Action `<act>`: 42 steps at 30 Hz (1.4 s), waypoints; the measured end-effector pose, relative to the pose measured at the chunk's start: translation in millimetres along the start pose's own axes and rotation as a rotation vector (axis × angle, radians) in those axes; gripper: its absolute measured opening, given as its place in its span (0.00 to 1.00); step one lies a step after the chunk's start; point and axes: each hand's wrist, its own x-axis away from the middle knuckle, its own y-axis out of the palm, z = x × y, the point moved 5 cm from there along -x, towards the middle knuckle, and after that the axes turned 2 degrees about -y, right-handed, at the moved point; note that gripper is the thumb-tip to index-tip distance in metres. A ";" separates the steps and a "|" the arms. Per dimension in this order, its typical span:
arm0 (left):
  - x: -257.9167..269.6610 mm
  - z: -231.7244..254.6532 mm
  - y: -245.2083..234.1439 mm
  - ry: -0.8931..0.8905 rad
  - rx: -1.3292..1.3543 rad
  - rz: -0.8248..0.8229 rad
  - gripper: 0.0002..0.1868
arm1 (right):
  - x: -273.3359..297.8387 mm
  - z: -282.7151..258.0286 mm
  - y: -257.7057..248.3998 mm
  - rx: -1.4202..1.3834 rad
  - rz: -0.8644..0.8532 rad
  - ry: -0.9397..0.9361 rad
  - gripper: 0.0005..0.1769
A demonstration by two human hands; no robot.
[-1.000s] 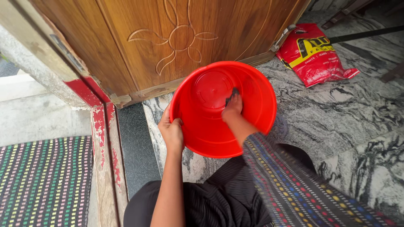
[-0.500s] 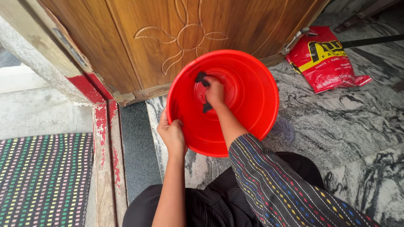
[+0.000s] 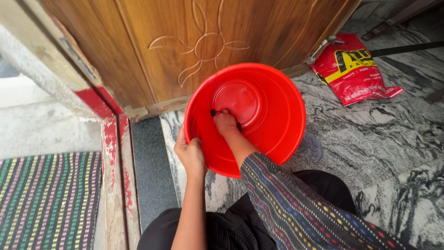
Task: The person sits on the floor and scrubs a red plastic bucket with a dark cloth. They clean the exterior, interior, and bottom of the bucket, rotating it to reach all surfaces.
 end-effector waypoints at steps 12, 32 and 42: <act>-5.0 7.9 -0.5 -0.017 0.124 0.028 0.37 | -13.8 120.0 -96.7 -0.578 0.334 0.609 0.16; 2.2 8.1 -1.9 -0.001 0.104 0.118 0.37 | -12.2 9.8 2.5 -0.147 -0.561 -0.097 0.15; -7.0 3.6 -4.3 -0.021 0.055 0.080 0.35 | 3.5 -16.2 -87.3 0.033 0.258 0.000 0.22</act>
